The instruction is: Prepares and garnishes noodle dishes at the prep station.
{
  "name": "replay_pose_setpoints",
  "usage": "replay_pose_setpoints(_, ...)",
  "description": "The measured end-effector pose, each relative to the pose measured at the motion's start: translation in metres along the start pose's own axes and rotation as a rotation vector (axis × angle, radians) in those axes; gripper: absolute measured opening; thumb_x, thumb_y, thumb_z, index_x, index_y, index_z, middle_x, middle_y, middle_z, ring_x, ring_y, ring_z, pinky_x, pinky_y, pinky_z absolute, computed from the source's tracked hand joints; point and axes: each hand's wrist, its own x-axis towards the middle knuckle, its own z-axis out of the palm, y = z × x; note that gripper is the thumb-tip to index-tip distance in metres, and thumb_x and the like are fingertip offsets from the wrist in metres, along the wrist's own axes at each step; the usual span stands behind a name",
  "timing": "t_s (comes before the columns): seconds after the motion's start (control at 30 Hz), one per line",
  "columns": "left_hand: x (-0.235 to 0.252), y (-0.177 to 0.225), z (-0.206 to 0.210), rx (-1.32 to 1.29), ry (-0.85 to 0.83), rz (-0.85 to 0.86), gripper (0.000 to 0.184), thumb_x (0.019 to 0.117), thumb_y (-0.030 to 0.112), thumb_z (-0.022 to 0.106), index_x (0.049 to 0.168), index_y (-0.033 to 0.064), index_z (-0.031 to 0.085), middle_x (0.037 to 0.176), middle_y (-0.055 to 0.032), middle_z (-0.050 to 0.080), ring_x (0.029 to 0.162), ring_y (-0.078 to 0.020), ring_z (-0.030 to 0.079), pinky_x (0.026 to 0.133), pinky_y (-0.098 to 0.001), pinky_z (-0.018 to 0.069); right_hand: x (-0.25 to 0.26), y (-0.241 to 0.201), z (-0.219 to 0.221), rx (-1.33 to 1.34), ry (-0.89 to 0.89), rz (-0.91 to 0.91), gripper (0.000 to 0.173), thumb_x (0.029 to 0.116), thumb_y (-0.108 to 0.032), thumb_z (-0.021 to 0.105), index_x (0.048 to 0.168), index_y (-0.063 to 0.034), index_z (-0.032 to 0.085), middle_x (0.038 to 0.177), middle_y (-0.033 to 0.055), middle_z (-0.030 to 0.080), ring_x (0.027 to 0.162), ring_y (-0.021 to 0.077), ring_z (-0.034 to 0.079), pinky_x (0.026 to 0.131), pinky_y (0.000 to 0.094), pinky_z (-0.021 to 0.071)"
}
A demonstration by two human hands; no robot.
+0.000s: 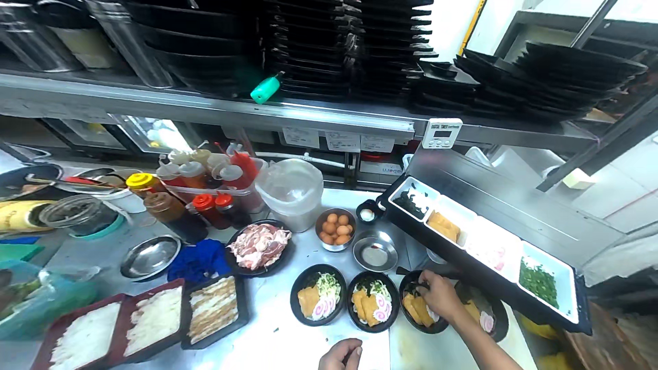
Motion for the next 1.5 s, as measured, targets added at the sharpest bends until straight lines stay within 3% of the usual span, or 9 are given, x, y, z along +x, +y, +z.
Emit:
replay_pose_setpoints(0.23,0.002,-0.005,-0.009,0.027,-0.014,-0.019,0.023,0.1007,0.024,0.063,0.113,0.0092,0.075,0.100,-0.0030,0.076,0.086,-0.0099,0.073,0.084,-0.0345,0.0621,0.004,0.005,0.006,-0.011,-0.031,-0.038,0.030,0.0982,-0.036,0.062,0.121,-0.0236,0.075,0.115,0.0000,0.075,0.111,0.0175,0.070,0.101,0.0478,0.0542)
replay_pose_setpoints(0.4,0.002,-0.009,-0.013,0.023,-0.007,-0.030,0.023,0.1007,0.024,0.063,0.112,0.0091,0.076,0.099,-0.0027,0.076,0.085,-0.0099,0.073,0.083,-0.0344,0.0623,0.001,0.004,0.007,0.242,0.091,0.019,0.015,0.0952,-0.033,0.067,0.097,-0.0221,0.076,0.093,-0.0047,0.074,0.087,0.0112,0.070,0.081,0.0423,0.0589)
replay_pose_setpoints(0.53,0.003,-0.008,-0.013,0.029,-0.021,-0.055,0.023,0.1005,0.026,0.064,0.113,0.0109,0.076,0.099,-0.0016,0.076,0.085,-0.0089,0.072,0.083,-0.0340,0.0620,-0.010,-0.012,0.001,0.778,0.033,0.072,0.016,0.0927,-0.018,0.072,0.106,-0.0104,0.074,0.092,0.0063,0.073,0.065,0.0176,0.065,0.056,0.0344,0.0564)
replay_pose_setpoints(0.63,0.003,-0.005,-0.014,0.017,-0.031,-0.068,0.023,0.1005,0.026,0.064,0.113,0.0108,0.076,0.100,-0.0018,0.076,0.087,-0.0095,0.073,0.084,-0.0344,0.0620,-0.015,-0.039,-0.006,1.075,-0.101,0.036,0.024,0.0913,-0.005,0.066,0.115,-0.0033,0.067,0.101,0.0151,0.072,0.067,0.0211,0.063,0.053,0.0320,0.0512)
replay_pose_setpoints(0.73,0.004,-0.004,-0.013,0.016,-0.034,-0.057,0.023,0.1006,0.026,0.063,0.113,0.0109,0.076,0.100,-0.0018,0.076,0.087,-0.0094,0.072,0.085,-0.0345,0.0618,-0.008,-0.069,-0.001,0.828,-0.142,-0.068,0.027,0.0837,-0.004,0.067,0.111,-0.0089,0.067,0.109,0.0092,0.072,0.071,0.0217,0.068,0.056,0.0371,0.0568)
replay_pose_setpoints(0.8,0.005,-0.003,-0.012,0.019,-0.032,-0.044,0.023,0.1009,0.026,0.063,0.112,0.0111,0.076,0.100,-0.0019,0.076,0.086,-0.0095,0.072,0.084,-0.0345,0.0619,0.002,-0.087,0.009,0.496,-0.145,-0.167,0.030,0.0792,-0.012,0.071,0.109,-0.0140,0.068,0.112,0.0039,0.070,0.088,0.0180,0.071,0.075,0.0411,0.0629)
replay_pose_setpoints(0.9,0.006,0.000,-0.013,0.035,-0.038,-0.034,0.023,0.1011,0.025,0.062,0.113,0.0105,0.076,0.101,-0.0027,0.076,0.088,-0.0103,0.072,0.085,-0.0353,0.0617,0.022,-0.103,0.031,0.120,-0.162,-0.341,0.020,0.0813,-0.023,0.068,0.099,-0.0200,0.076,0.110,0.0025,0.067,0.110,0.0178,0.062,0.095,0.0423,0.0536)
replay_pose_setpoints(1.27,0.001,-0.003,-0.022,-0.003,0.052,-0.083,0.023,0.1008,0.026,0.063,0.113,0.0116,0.076,0.101,-0.0015,0.076,0.088,-0.0092,0.073,0.085,-0.0347,0.0621,0.044,-0.129,0.051,0.351,-0.371,-0.162,0.037,0.0896,-0.015,0.067,0.126,-0.0167,0.065,0.117,0.0035,0.072,0.080,0.0178,0.075,0.069,0.0406,0.0663)
replay_pose_setpoints(1.5,0.031,0.012,-0.021,-0.051,0.095,-0.019,0.020,0.0997,0.024,0.065,0.113,0.0145,0.076,0.104,0.0009,0.076,0.088,-0.0077,0.072,0.084,-0.0326,0.0622,0.039,-0.124,0.048,0.244,-0.286,-0.253,0.035,0.0750,-0.023,0.082,0.107,-0.0165,0.068,0.105,0.0030,0.068,0.090,0.0170,0.069,0.080,0.0413,0.0611)
